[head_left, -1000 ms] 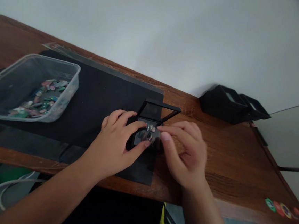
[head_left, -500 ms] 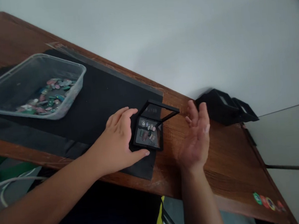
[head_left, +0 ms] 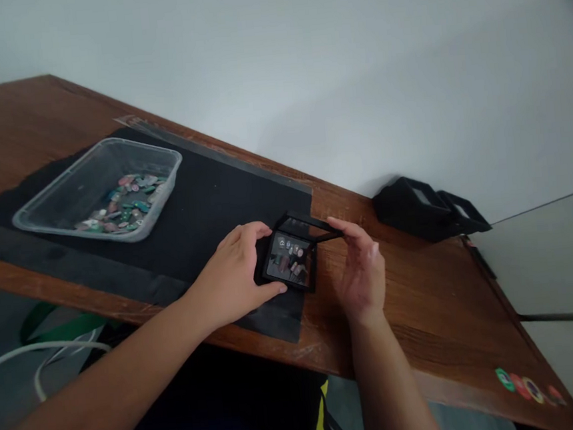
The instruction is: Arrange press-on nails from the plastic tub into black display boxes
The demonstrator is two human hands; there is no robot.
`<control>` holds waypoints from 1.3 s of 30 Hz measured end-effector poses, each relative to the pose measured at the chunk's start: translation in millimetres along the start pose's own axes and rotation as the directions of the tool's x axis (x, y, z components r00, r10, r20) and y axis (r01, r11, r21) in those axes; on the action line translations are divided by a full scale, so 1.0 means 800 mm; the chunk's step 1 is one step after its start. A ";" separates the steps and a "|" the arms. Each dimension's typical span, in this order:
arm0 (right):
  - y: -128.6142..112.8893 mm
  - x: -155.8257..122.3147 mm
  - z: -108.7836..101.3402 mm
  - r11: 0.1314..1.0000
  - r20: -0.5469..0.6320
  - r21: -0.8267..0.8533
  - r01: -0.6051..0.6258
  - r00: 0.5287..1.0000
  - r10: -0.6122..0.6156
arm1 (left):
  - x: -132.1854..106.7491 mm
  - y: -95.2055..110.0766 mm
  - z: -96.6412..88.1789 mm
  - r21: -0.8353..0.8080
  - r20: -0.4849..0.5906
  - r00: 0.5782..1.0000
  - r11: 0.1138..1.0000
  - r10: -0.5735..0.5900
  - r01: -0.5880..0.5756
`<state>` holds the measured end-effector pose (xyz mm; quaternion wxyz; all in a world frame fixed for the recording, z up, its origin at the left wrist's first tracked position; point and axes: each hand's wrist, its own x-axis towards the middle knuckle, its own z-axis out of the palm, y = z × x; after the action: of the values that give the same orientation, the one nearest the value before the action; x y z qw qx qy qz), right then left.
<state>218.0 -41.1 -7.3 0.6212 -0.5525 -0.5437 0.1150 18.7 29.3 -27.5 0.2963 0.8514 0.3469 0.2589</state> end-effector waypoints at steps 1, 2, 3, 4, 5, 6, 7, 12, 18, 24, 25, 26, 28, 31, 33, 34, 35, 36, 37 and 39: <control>-0.002 -0.001 0.000 0.999 -0.006 -0.031 -0.013 1.000 0.013 | -0.001 0.000 -0.001 -0.001 0.004 1.000 1.000 0.003 -0.003; -0.005 -0.002 -0.001 0.998 -0.014 -0.055 -0.028 1.000 0.027 | -0.002 0.001 -0.002 0.002 0.007 1.000 1.000 0.005 -0.005; -0.007 -0.002 -0.001 0.997 -0.023 -0.066 -0.042 0.999 0.040 | -0.003 0.001 -0.003 0.007 0.009 1.000 1.000 0.004 -0.004; -0.008 -0.003 -0.001 0.996 -0.032 -0.065 -0.055 0.998 0.053 | -0.004 0.001 -0.003 0.013 0.009 1.000 1.000 0.000 0.000; -0.010 -0.004 -0.001 0.996 -0.041 -0.054 -0.071 0.997 0.069 | -0.005 0.002 -0.003 0.020 0.008 1.000 1.000 -0.007 0.007; -0.010 -0.005 -0.001 0.995 -0.047 -0.041 -0.092 0.995 0.090 | -0.005 0.002 -0.003 0.027 0.006 1.000 1.000 -0.012 0.011; -0.010 -0.005 -0.001 0.992 -0.042 -0.039 -0.117 0.992 0.115 | -0.006 0.003 -0.002 0.036 0.002 1.000 0.999 -0.015 0.015; -0.008 -0.005 -0.003 0.982 0.076 -0.175 -0.073 0.993 0.087 | -0.006 0.007 -0.001 0.119 -0.073 0.997 0.992 -0.037 0.045; 0.000 -0.012 -0.006 0.906 0.212 -0.421 -0.044 0.966 0.146 | -0.012 0.005 -0.001 0.087 -0.089 0.996 0.996 0.011 -0.003; 0.008 -0.024 -0.003 0.768 0.346 -0.634 -0.095 0.853 0.391 | -0.012 0.005 -0.001 0.061 -0.019 1.000 0.998 -0.008 0.009; 0.008 -0.024 -0.003 0.766 0.352 -0.637 -0.088 0.851 0.390 | -0.011 0.006 -0.001 0.074 -0.006 1.000 0.997 -0.009 0.010; 0.008 -0.025 -0.003 0.763 0.355 -0.641 -0.079 0.851 0.386 | -0.009 0.007 0.000 0.090 0.005 1.000 0.996 -0.007 0.007; 0.009 -0.025 -0.002 0.759 0.358 -0.647 -0.068 0.852 0.381 | -0.006 0.007 0.001 0.127 0.020 1.000 0.992 0.002 -0.005; 0.010 -0.025 -0.001 0.752 0.359 -0.656 -0.058 0.853 0.379 | -0.002 0.007 0.001 0.165 0.039 0.999 0.986 0.003 -0.009; 0.009 -0.024 -0.001 0.745 0.355 -0.664 -0.059 0.852 0.384 | -0.001 0.006 0.001 0.173 0.048 0.999 0.985 0.002 -0.010; 0.009 -0.024 0.000 0.741 0.354 -0.668 -0.059 0.852 0.387 | -0.001 0.006 0.001 0.174 0.053 0.999 0.985 0.000 -0.009; 0.008 -0.024 0.000 0.738 0.353 -0.672 -0.059 0.851 0.389 | 0.000 0.006 0.000 0.176 0.057 0.998 0.984 -0.005 -0.005; 0.008 -0.024 0.000 0.735 0.353 -0.676 -0.059 0.849 0.393 | 0.000 0.006 0.000 0.179 0.059 0.998 0.984 -0.011 0.000; 0.007 -0.025 0.001 0.732 0.353 -0.679 -0.061 0.847 0.397 | 0.000 0.006 0.000 0.182 0.062 0.998 0.983 -0.016 0.005; 0.006 -0.025 0.001 0.729 0.355 -0.682 -0.059 0.844 0.401 | 0.001 0.006 0.001 0.184 0.067 0.998 0.983 -0.023 0.010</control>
<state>212.0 -53.7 -22.2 0.2163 -0.7509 -0.6099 0.1320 21.4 26.8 -24.5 0.2304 0.8805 0.3660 0.1940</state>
